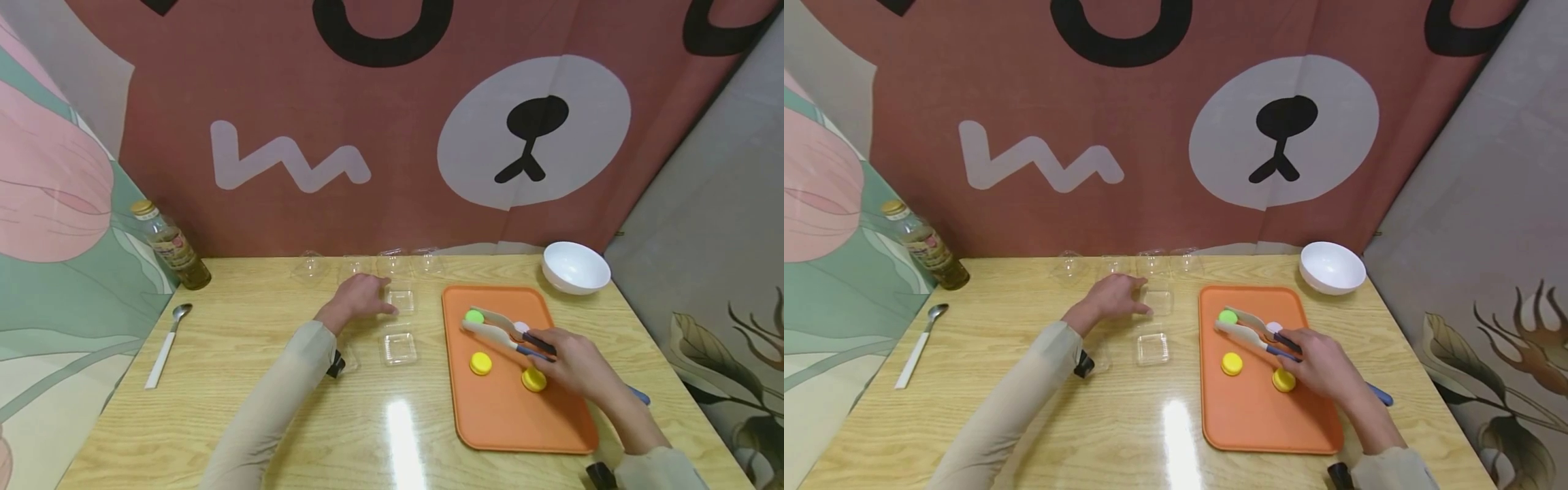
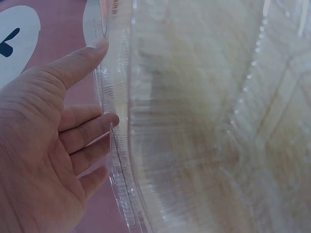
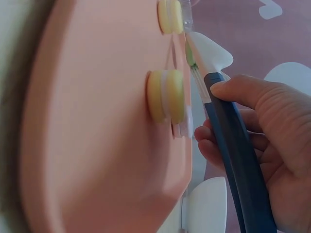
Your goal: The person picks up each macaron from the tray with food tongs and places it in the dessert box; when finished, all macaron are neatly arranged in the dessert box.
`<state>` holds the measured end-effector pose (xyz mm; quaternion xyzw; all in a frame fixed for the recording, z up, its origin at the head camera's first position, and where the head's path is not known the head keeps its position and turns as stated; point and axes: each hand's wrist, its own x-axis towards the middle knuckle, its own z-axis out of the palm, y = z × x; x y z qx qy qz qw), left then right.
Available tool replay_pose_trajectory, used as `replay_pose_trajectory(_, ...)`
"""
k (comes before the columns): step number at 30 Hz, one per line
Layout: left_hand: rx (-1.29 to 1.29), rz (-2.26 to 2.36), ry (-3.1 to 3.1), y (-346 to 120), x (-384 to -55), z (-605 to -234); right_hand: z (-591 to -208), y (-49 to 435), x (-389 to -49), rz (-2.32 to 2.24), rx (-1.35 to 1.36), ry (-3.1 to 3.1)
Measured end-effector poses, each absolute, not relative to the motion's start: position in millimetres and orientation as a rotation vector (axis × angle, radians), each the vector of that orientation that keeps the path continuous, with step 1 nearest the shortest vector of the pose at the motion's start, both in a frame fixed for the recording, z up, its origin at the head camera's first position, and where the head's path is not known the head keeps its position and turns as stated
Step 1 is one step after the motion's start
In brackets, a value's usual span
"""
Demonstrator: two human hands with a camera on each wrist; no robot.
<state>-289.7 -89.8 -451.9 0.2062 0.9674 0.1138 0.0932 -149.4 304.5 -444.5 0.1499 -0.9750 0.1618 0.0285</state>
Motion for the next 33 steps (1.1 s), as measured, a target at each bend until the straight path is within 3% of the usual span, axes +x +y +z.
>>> replay_pose_trajectory(33,0.553,0.405,2.852,-89,-290,-452,-431,254,-194,0.622,0.606,-2.931)
